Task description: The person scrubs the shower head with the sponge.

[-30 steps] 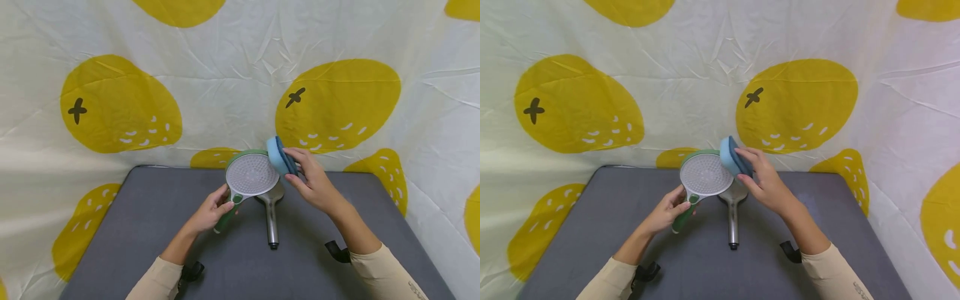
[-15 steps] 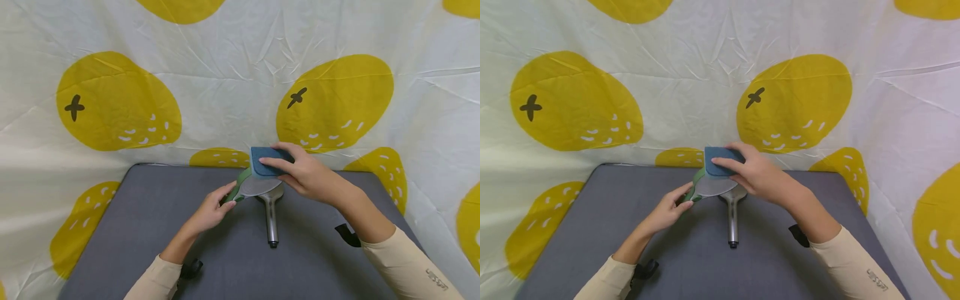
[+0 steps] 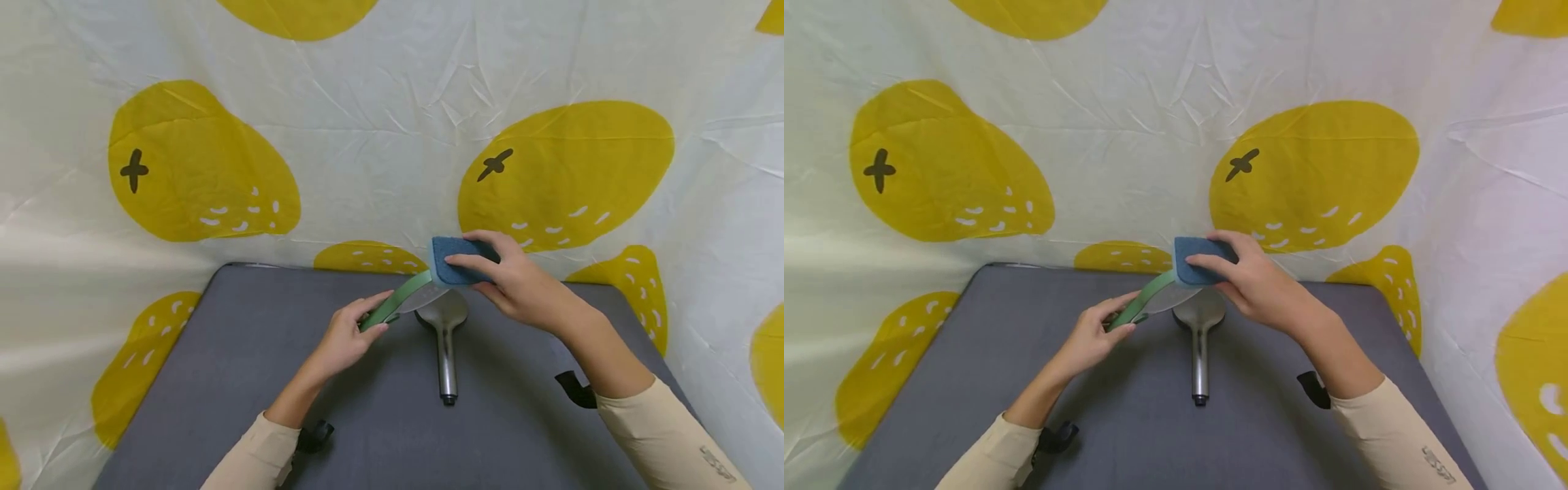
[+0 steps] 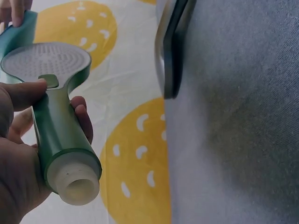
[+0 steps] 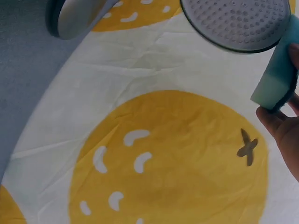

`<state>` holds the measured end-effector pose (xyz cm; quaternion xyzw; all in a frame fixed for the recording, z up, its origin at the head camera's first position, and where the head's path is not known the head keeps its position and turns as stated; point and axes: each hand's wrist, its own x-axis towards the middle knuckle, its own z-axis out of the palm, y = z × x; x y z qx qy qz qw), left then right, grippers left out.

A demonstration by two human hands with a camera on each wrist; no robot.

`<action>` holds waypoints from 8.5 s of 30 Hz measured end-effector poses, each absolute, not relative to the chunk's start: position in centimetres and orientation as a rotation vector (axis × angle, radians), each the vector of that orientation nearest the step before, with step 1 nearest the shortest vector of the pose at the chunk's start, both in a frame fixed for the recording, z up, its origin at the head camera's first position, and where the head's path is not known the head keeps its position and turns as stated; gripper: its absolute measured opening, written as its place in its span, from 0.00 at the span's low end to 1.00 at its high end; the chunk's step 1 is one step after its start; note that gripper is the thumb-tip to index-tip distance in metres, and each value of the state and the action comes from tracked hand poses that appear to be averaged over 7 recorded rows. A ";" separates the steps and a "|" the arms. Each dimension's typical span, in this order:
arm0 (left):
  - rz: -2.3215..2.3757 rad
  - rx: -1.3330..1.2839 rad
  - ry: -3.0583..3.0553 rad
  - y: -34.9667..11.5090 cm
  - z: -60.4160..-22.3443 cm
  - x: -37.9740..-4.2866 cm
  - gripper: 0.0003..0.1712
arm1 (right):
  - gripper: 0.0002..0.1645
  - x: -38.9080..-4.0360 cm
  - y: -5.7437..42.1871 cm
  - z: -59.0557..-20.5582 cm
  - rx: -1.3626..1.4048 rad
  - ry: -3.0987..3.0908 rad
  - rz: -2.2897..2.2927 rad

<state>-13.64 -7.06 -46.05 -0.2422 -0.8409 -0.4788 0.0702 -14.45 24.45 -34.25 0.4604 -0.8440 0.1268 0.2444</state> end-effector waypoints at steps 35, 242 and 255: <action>-1.476 -0.480 -2.492 -4.8 -46.3 -13.5 0.28 | 0.32 -12.6 18.4 -38.4 1.260 -2.037 -0.306; -2.182 -0.381 -1.823 -4.1 -39.7 -15.4 0.16 | 0.30 -8.5 20.4 -42.0 1.212 -2.383 0.492; -2.417 -0.436 -1.671 -3.6 -39.5 -14.6 0.18 | 0.42 -10.0 19.3 -41.8 1.003 -2.461 0.909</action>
